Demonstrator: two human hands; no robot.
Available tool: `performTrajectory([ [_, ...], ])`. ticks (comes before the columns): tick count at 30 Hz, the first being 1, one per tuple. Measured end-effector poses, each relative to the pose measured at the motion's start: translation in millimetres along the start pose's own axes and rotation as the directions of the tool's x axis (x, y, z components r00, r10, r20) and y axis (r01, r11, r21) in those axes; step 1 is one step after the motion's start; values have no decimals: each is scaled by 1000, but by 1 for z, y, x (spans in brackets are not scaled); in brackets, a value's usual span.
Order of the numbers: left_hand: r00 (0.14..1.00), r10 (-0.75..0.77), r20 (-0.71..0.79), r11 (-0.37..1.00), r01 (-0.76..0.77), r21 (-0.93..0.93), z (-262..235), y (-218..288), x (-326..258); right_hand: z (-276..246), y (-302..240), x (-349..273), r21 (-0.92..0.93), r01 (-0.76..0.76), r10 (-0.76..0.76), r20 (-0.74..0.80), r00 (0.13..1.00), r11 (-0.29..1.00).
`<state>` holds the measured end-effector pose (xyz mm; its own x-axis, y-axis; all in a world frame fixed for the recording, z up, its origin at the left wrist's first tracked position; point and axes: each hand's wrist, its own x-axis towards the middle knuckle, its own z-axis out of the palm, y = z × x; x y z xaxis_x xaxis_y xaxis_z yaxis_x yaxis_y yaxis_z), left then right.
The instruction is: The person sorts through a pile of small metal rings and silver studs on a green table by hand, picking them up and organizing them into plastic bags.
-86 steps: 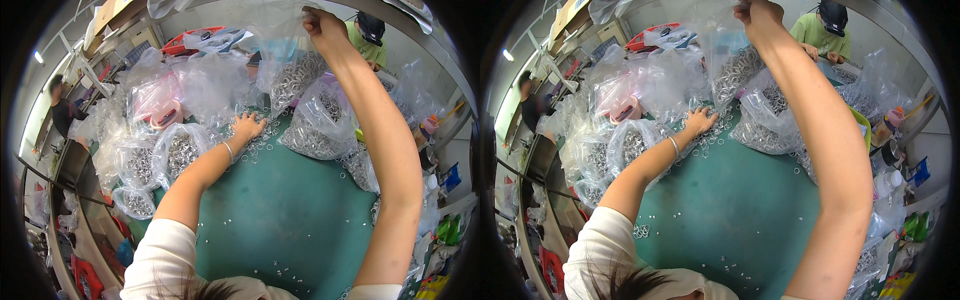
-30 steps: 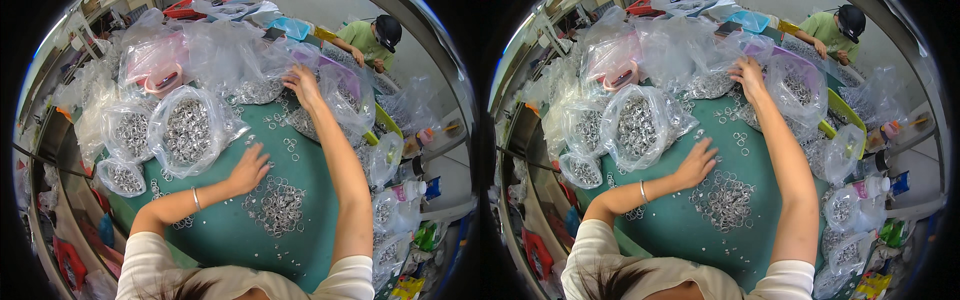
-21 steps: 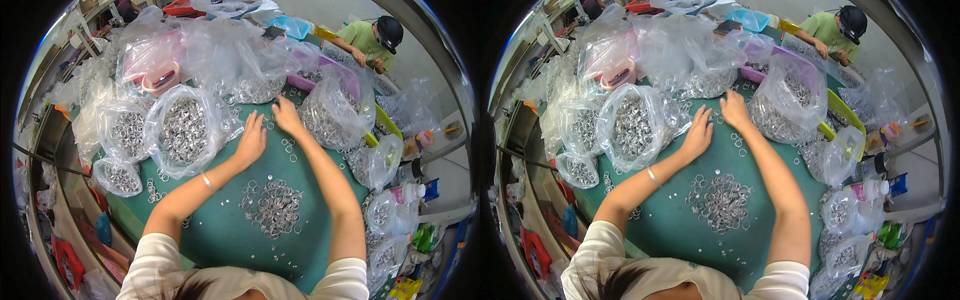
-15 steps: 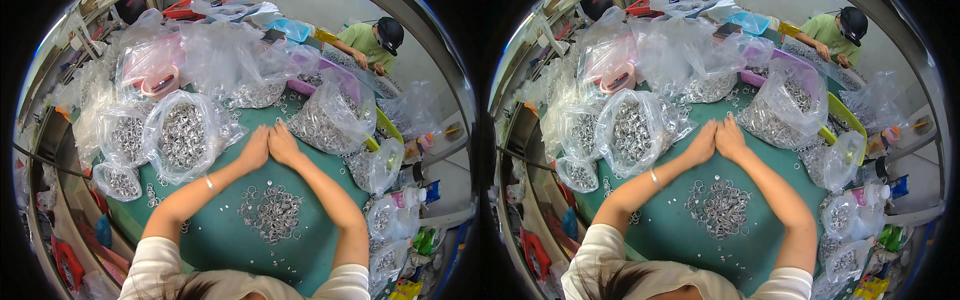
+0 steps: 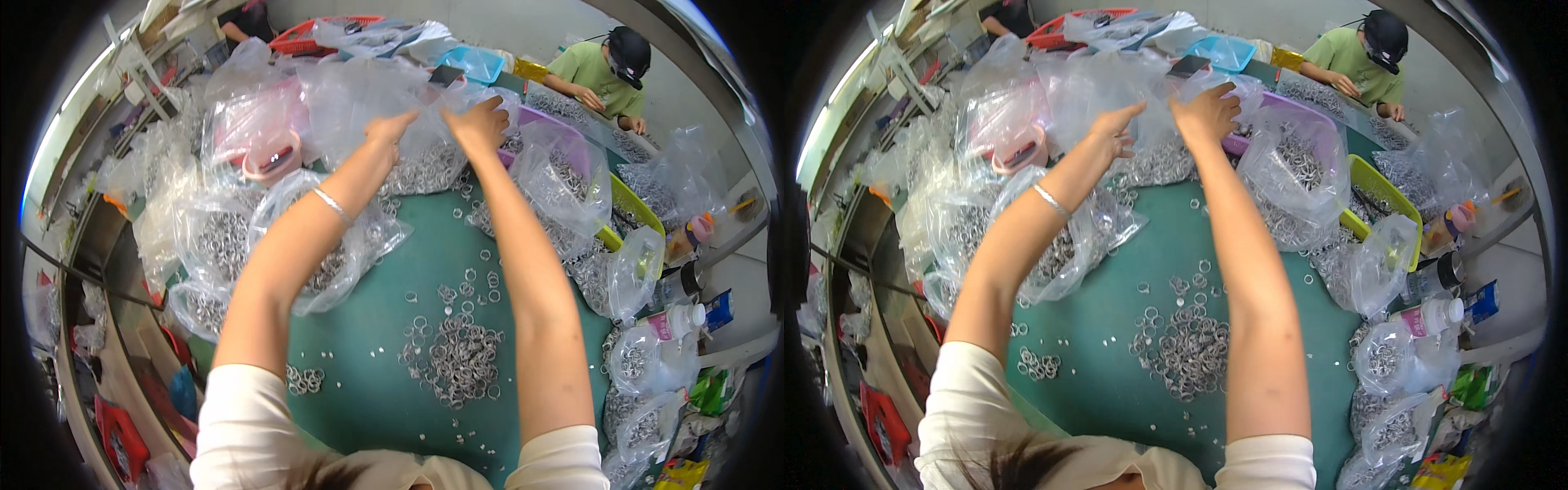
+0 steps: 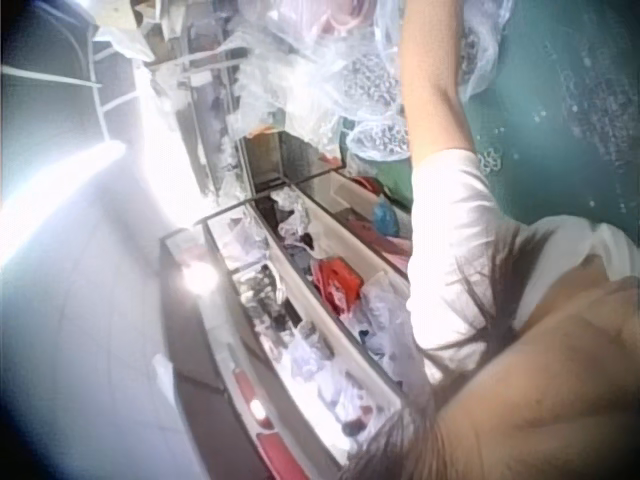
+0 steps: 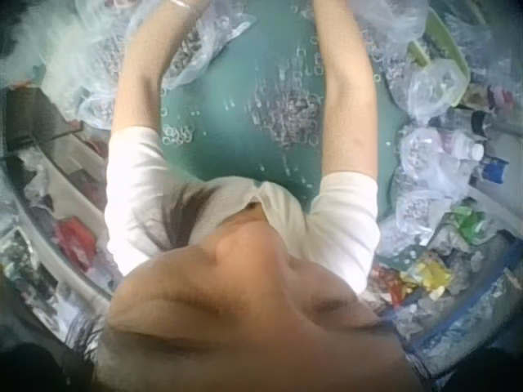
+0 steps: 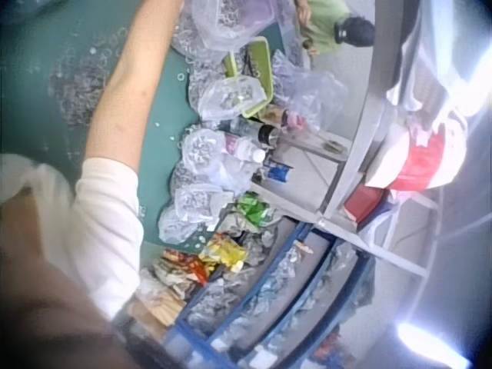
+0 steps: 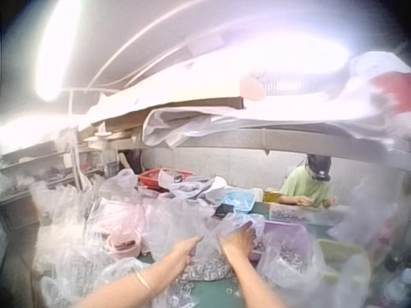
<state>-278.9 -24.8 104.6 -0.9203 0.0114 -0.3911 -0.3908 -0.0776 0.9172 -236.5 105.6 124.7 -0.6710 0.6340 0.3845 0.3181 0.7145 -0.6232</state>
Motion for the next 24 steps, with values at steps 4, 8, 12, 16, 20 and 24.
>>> performTrajectory([
  [4,997,5,75,990,6,-144,13,2,17,8,19,11,-284,303,-194,354,915,910],
  [8,999,-21,41,991,26,-134,64,15,-40,32,57,19,-52,219,-184,382,906,974],
  [12,997,57,49,951,-40,-306,41,-32,6,37,54,-3,419,33,-189,337,922,907],
  [16,999,13,45,683,24,-730,-9,-50,41,37,75,24,604,-758,223,797,562,-246],
  [20,982,-42,183,671,163,-723,2,-29,7,37,91,35,384,-709,-37,866,499,-591],
  [24,962,-102,254,740,244,-627,-62,-48,31,18,59,-16,313,-788,-37,920,390,-530],
])
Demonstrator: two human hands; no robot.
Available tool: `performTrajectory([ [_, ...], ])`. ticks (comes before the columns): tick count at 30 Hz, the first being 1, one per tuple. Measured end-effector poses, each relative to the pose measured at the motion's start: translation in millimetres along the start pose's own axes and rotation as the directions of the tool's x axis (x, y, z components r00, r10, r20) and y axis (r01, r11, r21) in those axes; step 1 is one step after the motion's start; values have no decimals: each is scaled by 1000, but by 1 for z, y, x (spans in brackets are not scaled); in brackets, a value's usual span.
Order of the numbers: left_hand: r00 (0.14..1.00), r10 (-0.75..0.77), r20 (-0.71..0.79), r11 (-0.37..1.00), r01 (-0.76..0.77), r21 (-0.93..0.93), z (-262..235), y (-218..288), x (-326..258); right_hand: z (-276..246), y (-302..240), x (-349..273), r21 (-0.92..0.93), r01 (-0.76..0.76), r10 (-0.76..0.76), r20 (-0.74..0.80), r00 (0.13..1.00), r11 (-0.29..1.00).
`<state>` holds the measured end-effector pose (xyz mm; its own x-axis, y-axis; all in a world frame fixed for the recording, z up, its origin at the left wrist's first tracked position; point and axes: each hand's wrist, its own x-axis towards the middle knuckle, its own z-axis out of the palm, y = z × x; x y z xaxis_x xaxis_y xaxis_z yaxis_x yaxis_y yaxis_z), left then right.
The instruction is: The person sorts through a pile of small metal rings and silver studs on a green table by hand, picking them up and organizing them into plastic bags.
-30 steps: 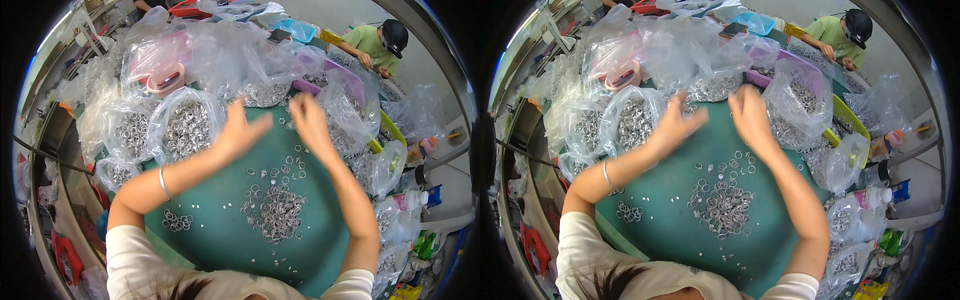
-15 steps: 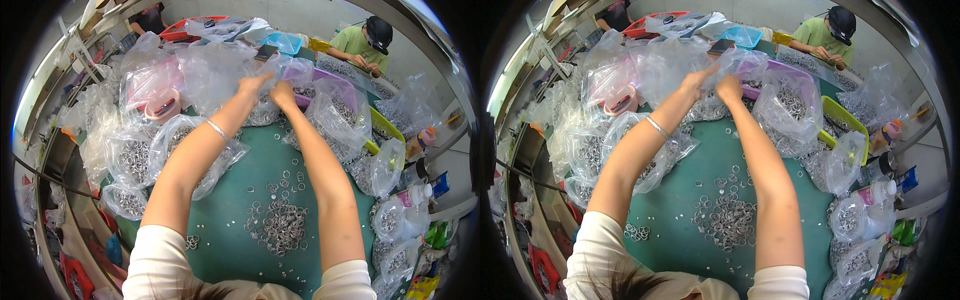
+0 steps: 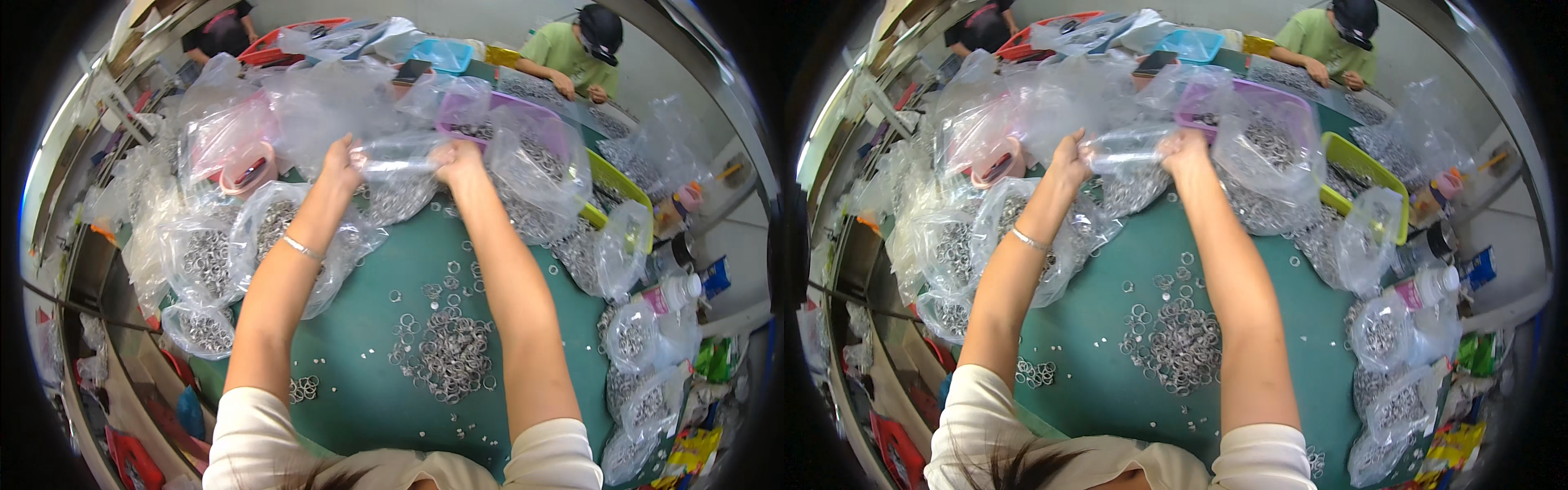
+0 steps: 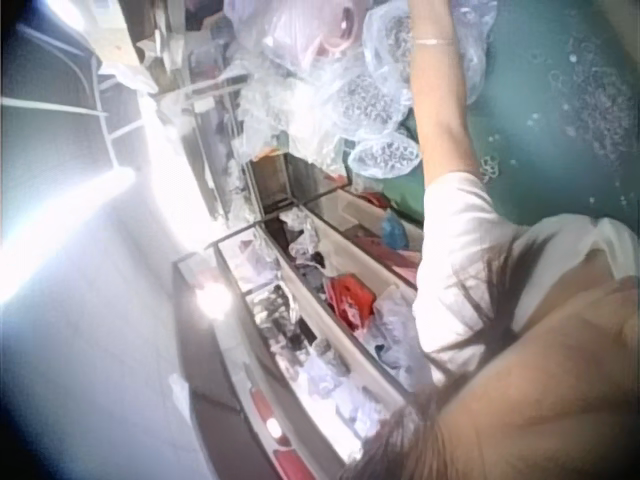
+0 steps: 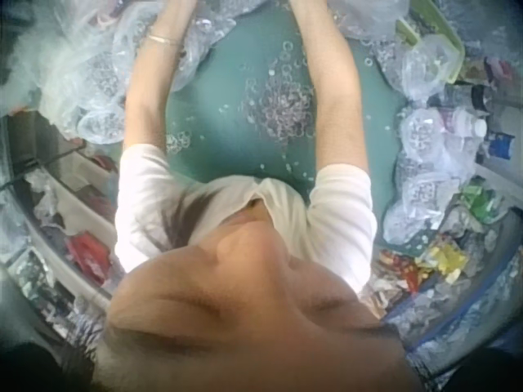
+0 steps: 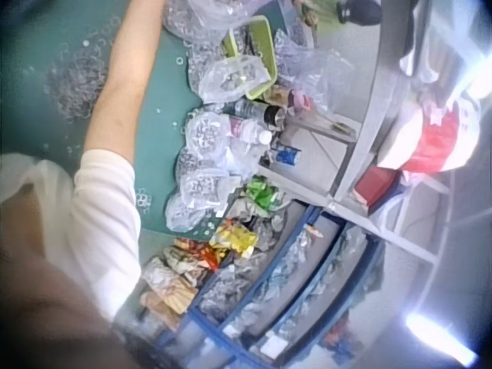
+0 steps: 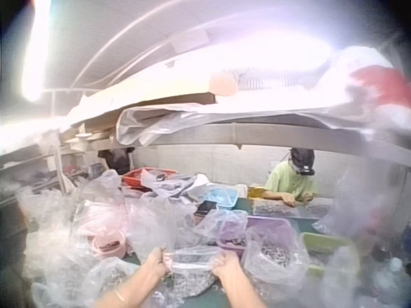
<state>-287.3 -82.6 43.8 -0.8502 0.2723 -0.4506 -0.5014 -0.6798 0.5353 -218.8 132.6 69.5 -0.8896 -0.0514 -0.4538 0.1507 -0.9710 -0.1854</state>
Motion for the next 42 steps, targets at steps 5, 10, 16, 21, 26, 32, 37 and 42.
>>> performTrajectory([
  [5,623,593,511,-120,-559,821,9,-52,-42,-61,-13,-6,-564,56,-93,-37,995,824],
  [10,675,199,711,-630,-468,620,40,-80,-80,-32,4,-40,-863,324,-348,188,918,388],
  [16,761,429,487,-456,-283,844,58,-50,-28,-56,5,-41,-690,488,-519,723,455,-534],
  [21,426,573,700,-565,-413,714,67,-88,-90,-88,5,-163,-638,623,-455,766,454,-452],
  [26,467,202,861,-153,-853,499,27,-153,-183,-155,-10,-239,-746,451,-229,609,760,-490],
  [32,746,-11,665,-516,-575,636,-49,-200,-204,-201,30,-228,-624,324,-113,557,823,-711],
  [37,630,-187,753,-92,-775,625,-58,-207,-228,-208,2,-177,-703,365,-260,613,746,-610],
  [42,600,71,797,-195,-775,601,-23,-210,-161,-192,-8,-143,-542,405,-118,692,712,-736],
])
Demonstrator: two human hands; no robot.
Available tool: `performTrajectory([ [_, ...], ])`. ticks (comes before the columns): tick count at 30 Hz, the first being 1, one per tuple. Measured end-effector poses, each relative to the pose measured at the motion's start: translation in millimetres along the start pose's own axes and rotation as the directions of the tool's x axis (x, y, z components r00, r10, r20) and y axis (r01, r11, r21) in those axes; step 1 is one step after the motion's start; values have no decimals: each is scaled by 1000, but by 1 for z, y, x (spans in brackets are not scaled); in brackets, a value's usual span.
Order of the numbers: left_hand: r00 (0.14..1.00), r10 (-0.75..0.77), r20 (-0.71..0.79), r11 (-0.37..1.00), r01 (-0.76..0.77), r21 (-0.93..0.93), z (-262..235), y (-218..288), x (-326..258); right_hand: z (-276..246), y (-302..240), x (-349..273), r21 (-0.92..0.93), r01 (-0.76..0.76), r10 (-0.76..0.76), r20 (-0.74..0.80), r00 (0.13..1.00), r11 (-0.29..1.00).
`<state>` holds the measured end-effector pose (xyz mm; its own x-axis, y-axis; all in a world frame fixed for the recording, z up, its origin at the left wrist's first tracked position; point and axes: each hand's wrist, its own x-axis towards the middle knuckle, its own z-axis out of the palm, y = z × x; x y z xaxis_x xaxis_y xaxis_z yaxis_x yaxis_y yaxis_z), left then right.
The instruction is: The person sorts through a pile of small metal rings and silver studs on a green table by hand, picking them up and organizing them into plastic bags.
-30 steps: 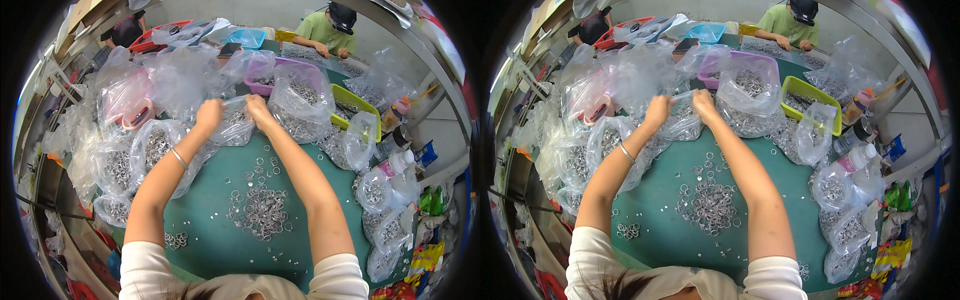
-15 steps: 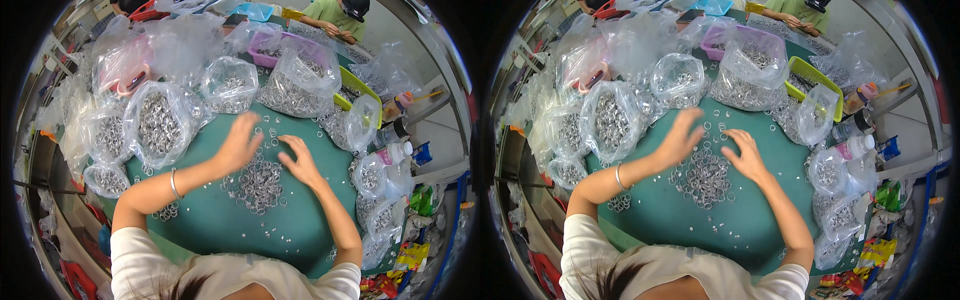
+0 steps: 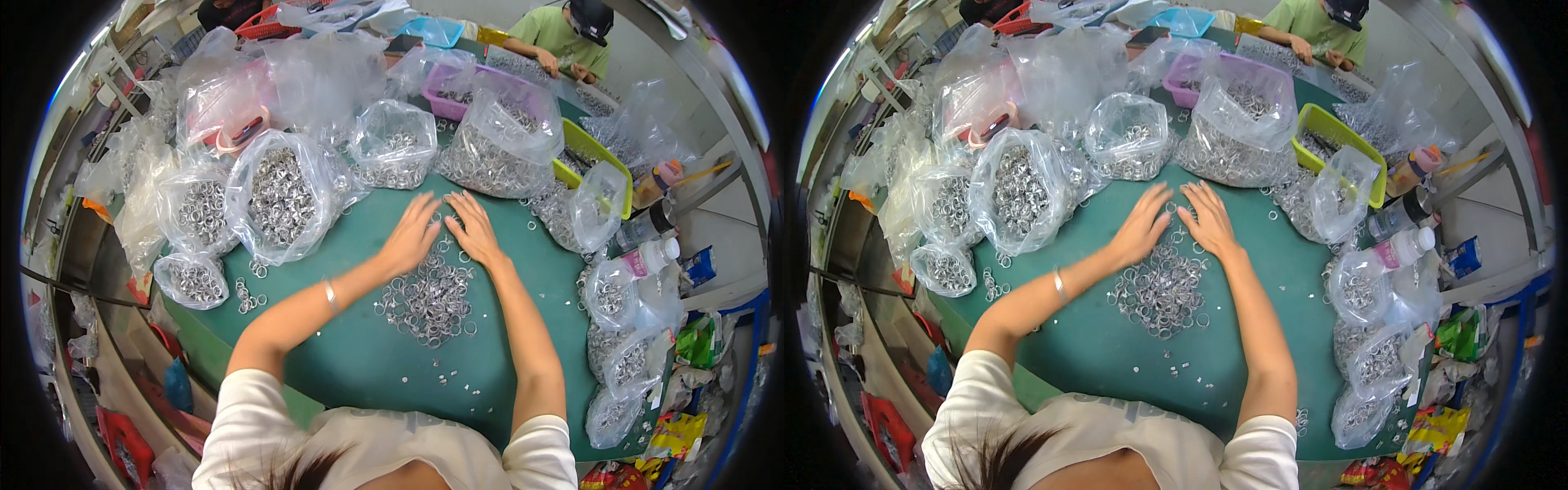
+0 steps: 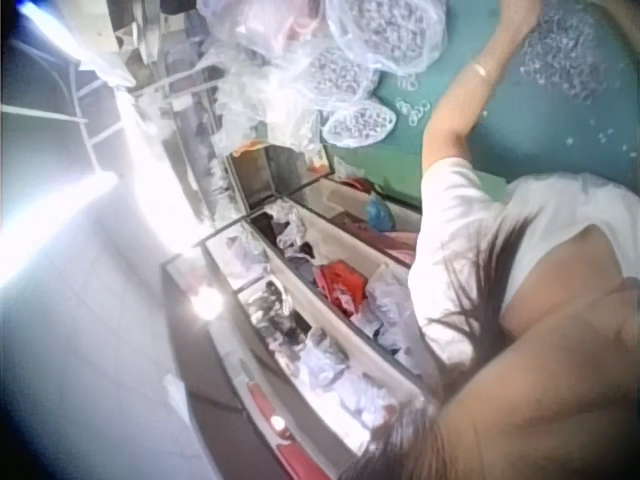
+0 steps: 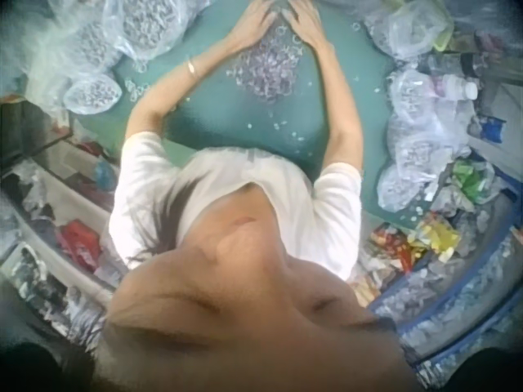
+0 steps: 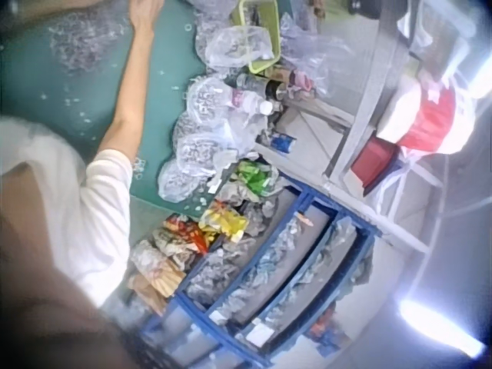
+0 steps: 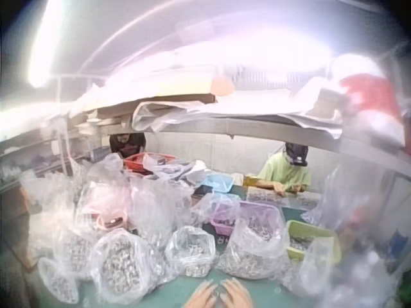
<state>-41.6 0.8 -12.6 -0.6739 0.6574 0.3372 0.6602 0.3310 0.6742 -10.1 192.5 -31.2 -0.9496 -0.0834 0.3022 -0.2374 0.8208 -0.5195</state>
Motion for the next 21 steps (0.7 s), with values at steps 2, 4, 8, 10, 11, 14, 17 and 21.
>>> performTrajectory([
  [2,1000,9,-16,996,-8,88,6,-26,20,1,-12,3,175,-4,-11,83,996,984],
  [4,984,45,175,987,-70,141,15,-38,18,8,-16,-17,237,2,-29,113,993,971],
  [8,920,164,355,975,-95,-203,6,15,-30,-26,-48,-81,140,67,-92,184,979,988],
  [10,881,195,430,968,-103,-227,-11,42,-49,-44,-66,-103,180,-3,-47,277,960,984],
  [11,873,216,437,962,-113,-250,-12,49,-58,-45,-71,-113,189,-8,-36,231,972,982],
  [14,858,258,444,960,-177,-216,-15,71,-84,-56,-91,-141,131,-74,42,230,972,989],
  [17,891,210,403,969,-245,38,-24,84,-100,-64,-102,-163,116,-138,121,147,982,984],
  [21,877,101,470,948,-229,222,-33,93,-125,-66,-136,-188,-49,-132,135,60,989,990],
])
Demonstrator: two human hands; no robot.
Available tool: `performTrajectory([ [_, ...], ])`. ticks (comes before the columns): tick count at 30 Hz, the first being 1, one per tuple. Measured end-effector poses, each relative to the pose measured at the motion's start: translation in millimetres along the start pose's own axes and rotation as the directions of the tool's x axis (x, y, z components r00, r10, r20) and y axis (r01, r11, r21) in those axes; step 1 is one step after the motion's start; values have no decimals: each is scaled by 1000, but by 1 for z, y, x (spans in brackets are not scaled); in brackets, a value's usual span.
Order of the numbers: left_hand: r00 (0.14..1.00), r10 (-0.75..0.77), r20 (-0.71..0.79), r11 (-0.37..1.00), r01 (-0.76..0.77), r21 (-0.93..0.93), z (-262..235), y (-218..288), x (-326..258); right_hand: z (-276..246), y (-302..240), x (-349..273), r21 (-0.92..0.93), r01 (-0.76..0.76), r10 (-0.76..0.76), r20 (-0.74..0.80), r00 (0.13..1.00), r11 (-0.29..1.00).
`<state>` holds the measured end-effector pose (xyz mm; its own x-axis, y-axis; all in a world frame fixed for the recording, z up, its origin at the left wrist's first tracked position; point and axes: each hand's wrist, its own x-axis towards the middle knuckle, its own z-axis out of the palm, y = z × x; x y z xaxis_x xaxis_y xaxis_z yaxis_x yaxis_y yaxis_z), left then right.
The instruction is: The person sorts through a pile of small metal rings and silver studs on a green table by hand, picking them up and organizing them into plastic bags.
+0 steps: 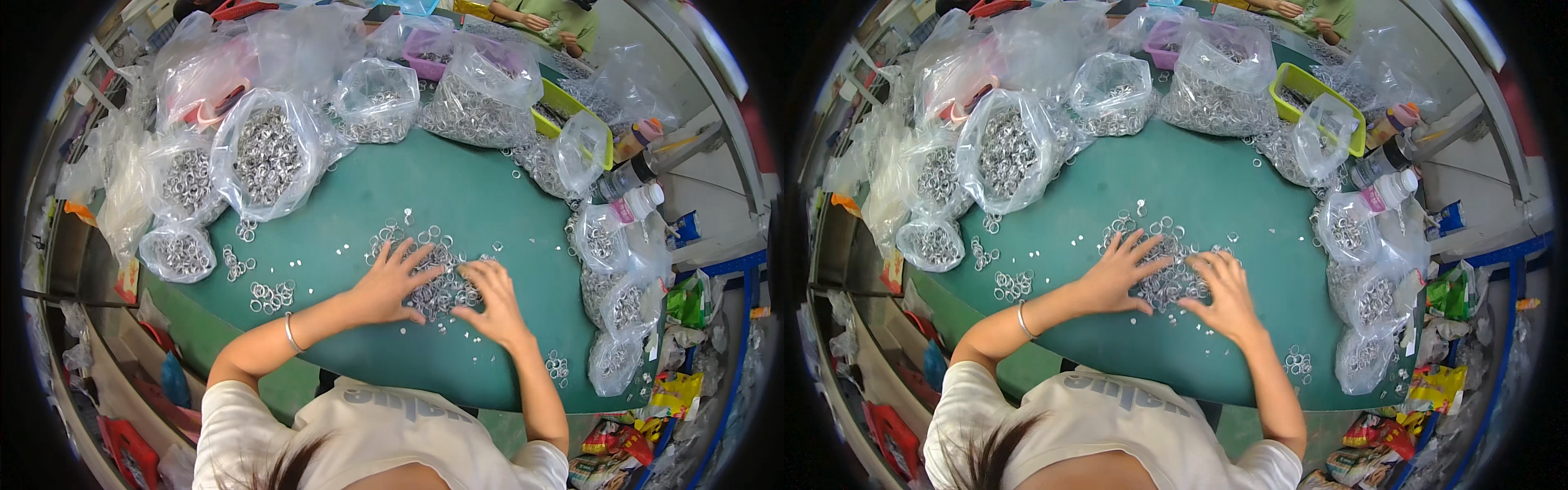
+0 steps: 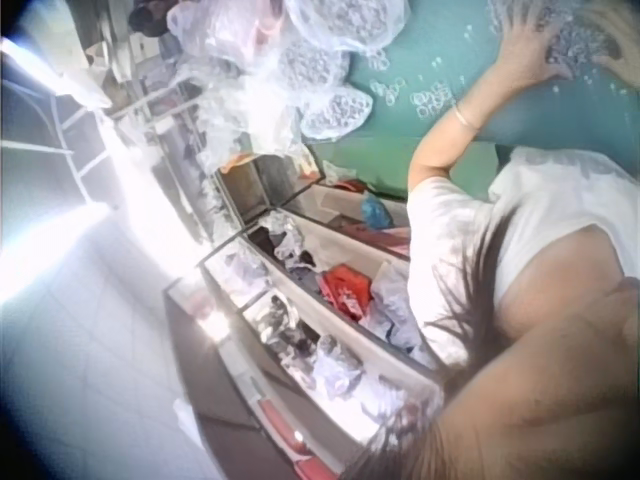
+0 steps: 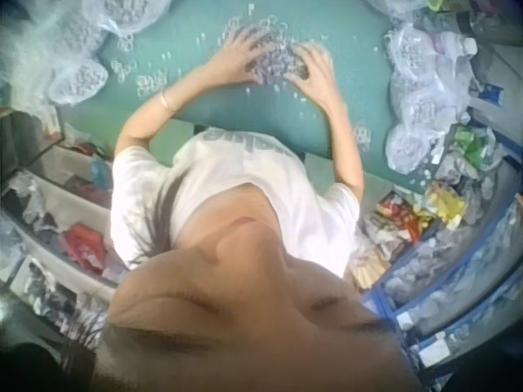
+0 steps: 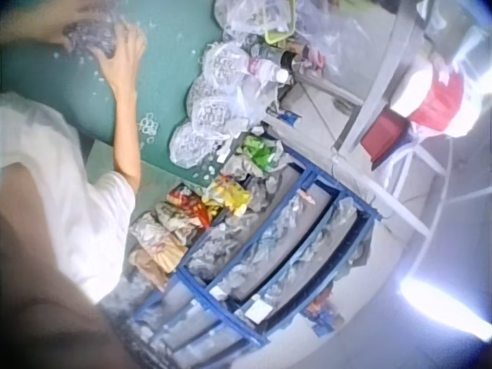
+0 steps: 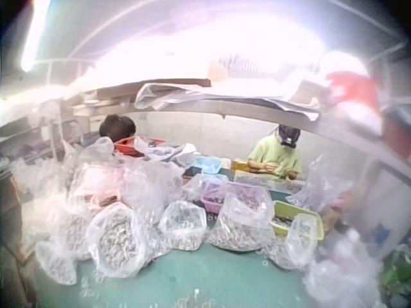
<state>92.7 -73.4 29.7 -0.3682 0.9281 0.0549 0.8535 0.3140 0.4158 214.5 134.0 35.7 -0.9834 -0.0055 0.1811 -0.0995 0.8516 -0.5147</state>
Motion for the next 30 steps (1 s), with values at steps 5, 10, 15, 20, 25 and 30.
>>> performTrajectory([
  [5,989,90,-115,994,-83,66,15,3,-15,17,-1,-29,-50,-49,47,-49,998,998],
  [10,944,-55,-324,998,58,-2,31,5,-21,10,2,-52,133,-86,130,-373,919,987],
  [15,885,-157,-439,958,28,-285,35,3,-4,13,41,-57,752,-257,642,-274,716,607],
  [20,817,-402,-414,783,72,-618,31,-14,7,-5,31,-69,559,-362,607,-347,715,746],
  [25,805,-593,15,2,20,-1000,-2,-11,29,7,-23,-49,-173,-124,88,-202,975,977],
  [30,872,-356,-336,733,38,-679,2,-26,13,13,-3,-52,-125,-104,63,-294,954,987],
])
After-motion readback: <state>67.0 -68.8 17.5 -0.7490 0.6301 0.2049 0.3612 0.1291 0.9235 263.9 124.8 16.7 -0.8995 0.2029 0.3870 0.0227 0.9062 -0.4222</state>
